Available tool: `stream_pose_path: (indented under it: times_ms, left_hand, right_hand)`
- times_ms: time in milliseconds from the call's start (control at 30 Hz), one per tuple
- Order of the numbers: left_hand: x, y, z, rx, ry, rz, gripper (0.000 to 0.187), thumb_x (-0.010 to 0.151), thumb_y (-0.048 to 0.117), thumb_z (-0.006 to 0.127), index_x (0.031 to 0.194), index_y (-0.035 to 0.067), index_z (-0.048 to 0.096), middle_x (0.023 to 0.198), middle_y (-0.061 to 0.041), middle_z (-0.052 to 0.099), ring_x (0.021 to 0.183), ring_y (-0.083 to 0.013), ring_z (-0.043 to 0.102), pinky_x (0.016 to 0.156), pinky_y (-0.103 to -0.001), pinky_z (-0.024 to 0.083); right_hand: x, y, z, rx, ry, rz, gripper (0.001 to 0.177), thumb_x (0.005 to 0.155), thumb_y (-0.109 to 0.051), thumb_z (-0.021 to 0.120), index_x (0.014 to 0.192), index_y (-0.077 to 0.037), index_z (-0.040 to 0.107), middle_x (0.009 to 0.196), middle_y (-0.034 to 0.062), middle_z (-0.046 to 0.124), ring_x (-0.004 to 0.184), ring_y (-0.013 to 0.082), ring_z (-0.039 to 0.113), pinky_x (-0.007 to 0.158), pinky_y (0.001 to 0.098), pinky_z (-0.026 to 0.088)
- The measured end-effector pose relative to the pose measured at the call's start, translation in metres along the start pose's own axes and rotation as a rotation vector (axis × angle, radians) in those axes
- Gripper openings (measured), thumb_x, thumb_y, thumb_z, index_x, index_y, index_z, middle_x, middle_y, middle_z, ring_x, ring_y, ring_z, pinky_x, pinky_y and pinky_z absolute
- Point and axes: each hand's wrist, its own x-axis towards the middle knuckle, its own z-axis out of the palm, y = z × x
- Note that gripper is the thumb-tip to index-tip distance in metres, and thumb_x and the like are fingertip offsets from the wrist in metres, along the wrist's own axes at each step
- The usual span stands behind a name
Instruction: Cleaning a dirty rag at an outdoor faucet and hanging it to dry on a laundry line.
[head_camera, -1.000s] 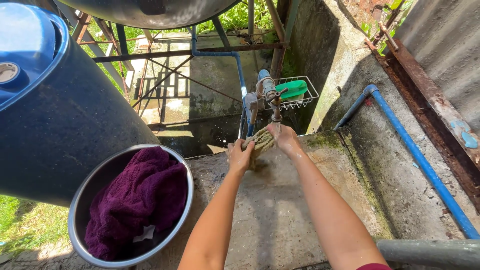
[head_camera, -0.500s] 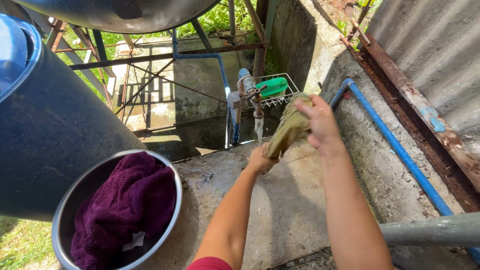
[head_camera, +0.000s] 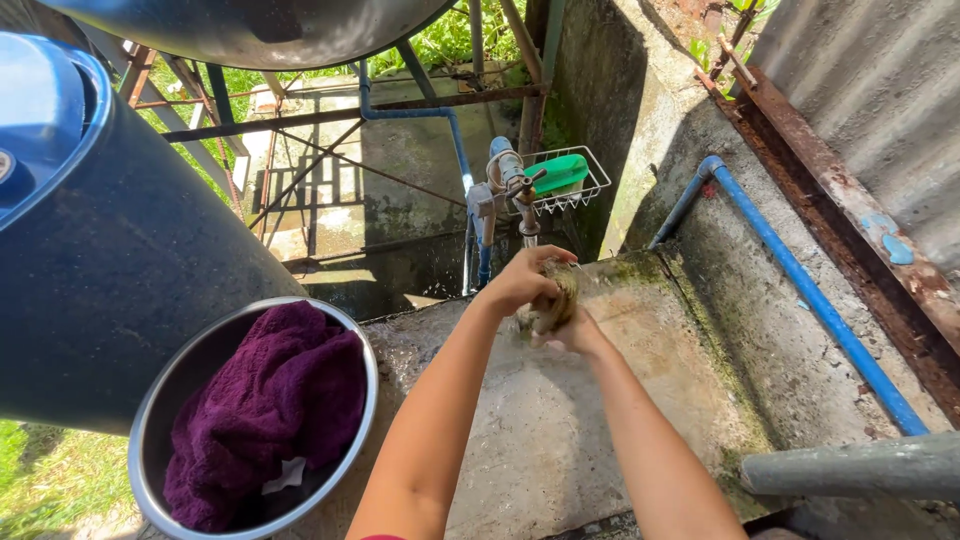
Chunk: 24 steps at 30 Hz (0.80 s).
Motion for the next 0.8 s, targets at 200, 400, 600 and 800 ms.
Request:
stream_pose_path:
  times_ms: [200, 400, 600, 800]
  left_hand:
    - [-0.034, -0.07, -0.024, -1.038, 0.135, 0.106, 0.055, 0.082, 0.004, 0.074, 0.135, 0.006, 0.064, 0.121, -0.014, 0.066, 0.102, -0.0247, 0.067, 0.083, -0.038, 0.055]
    - [-0.006, -0.116, 0.042, -1.515, 0.576, -0.451, 0.063, 0.09, 0.067, 0.055, 0.13, 0.018, 0.063, 0.124, -0.006, 0.068, 0.121, -0.0273, 0.055, 0.097, -0.049, 0.038]
    - [0.017, -0.07, 0.035, -1.91, 0.368, -0.095, 0.064, 0.083, 0.061, 0.068, 0.118, 0.008, 0.066, 0.117, -0.013, 0.07, 0.109, -0.0344, 0.065, 0.096, -0.055, 0.052]
    - [0.001, -0.043, 0.033, -0.931, 0.091, 0.004, 0.039, 0.081, 0.008, 0.079, 0.116, -0.001, 0.065, 0.106, -0.014, 0.07, 0.097, -0.0271, 0.07, 0.089, -0.043, 0.058]
  right_hand:
    - [0.014, -0.054, 0.033, 0.756, 0.155, 0.12, 0.047, 0.084, 0.001, 0.065, 0.131, -0.006, 0.06, 0.107, 0.009, 0.072, 0.089, 0.0246, 0.071, 0.068, 0.0404, 0.06]
    - [0.016, -0.08, 0.054, 0.817, 0.523, -0.082, 0.037, 0.076, 0.014, 0.068, 0.11, 0.0, 0.066, 0.097, 0.0097, 0.067, 0.09, 0.0199, 0.064, 0.077, 0.0291, 0.052]
    - [-0.04, -0.059, 0.009, 1.226, 0.502, -0.217, 0.06, 0.069, 0.015, 0.065, 0.127, 0.0, 0.058, 0.128, 0.016, 0.06, 0.115, 0.0276, 0.065, 0.098, 0.0384, 0.059]
    - [-0.052, -0.077, -0.007, 1.718, -0.257, 0.498, 0.101, 0.064, -0.072, 0.062, 0.138, -0.007, 0.043, 0.132, 0.0214, 0.057, 0.114, 0.0418, 0.06, 0.084, 0.0651, 0.054]
